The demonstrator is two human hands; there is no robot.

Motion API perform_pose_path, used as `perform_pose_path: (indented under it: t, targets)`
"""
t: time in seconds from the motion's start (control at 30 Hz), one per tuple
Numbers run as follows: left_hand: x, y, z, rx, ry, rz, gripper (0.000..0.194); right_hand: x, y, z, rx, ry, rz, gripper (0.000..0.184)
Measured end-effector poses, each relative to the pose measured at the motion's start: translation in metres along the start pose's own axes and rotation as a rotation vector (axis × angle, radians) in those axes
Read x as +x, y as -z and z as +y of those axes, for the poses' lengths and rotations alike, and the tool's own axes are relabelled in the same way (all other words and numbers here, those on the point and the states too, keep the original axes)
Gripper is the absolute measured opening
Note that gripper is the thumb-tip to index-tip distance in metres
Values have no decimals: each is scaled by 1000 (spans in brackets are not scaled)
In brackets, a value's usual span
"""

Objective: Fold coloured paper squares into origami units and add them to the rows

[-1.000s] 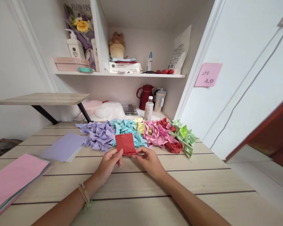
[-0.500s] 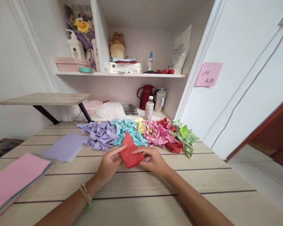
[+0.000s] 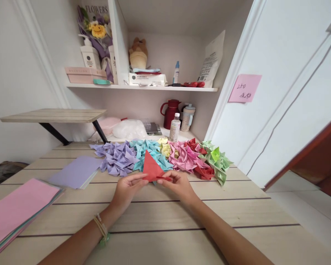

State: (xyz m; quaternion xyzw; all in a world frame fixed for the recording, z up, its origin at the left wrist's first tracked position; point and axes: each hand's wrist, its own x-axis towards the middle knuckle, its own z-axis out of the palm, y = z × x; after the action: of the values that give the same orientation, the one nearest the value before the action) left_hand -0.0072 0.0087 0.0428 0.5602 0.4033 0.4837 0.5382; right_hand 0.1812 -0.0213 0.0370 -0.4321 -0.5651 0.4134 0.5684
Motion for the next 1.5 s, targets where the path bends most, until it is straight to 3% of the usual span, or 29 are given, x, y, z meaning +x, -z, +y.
perform_pose_path:
  t: [0.17,0.23,0.33,0.4,0.53,0.67,0.8,0.93,1.03,1.17,1.33,1.5]
  targets:
    - [1,-1,-1,15,-41,77,20,1,-1,2,69,-23,24,28]
    - [1,-1,-2,-25,-45,54,28,1,-2,3,140,-37,16,27]
    - [2,-2,-3,-82,-22,-4,45,2,-3,3,218,-90,-24,43]
    - [3,-2,-4,-82,-9,-11,41,1,-3,0,223,-139,-31,49]
    - [4,-3,-7,-110,10,-25,30,-1,-3,-10,235,-258,24,48]
    - [5,-2,-16,-133,56,-116,26,-3,-5,-15,309,-358,34,43]
    - [4,1,-21,-232,102,-186,27,-6,-8,-13,509,-419,-45,28]
    - [2,0,-17,-320,139,-204,28,-7,-10,-10,644,-432,-156,28]
    - [2,-1,-15,-353,133,-220,27,-6,-10,-10,541,-392,-144,27]
    - [3,-1,-17,-284,94,-196,27,-5,-10,-9,272,-227,-119,24]
    - [4,0,-19,-124,54,-157,23,-5,-10,-3,196,-166,-114,27]
    - [5,0,-19,-126,135,-237,31,-8,-9,0,-206,36,-53,9]
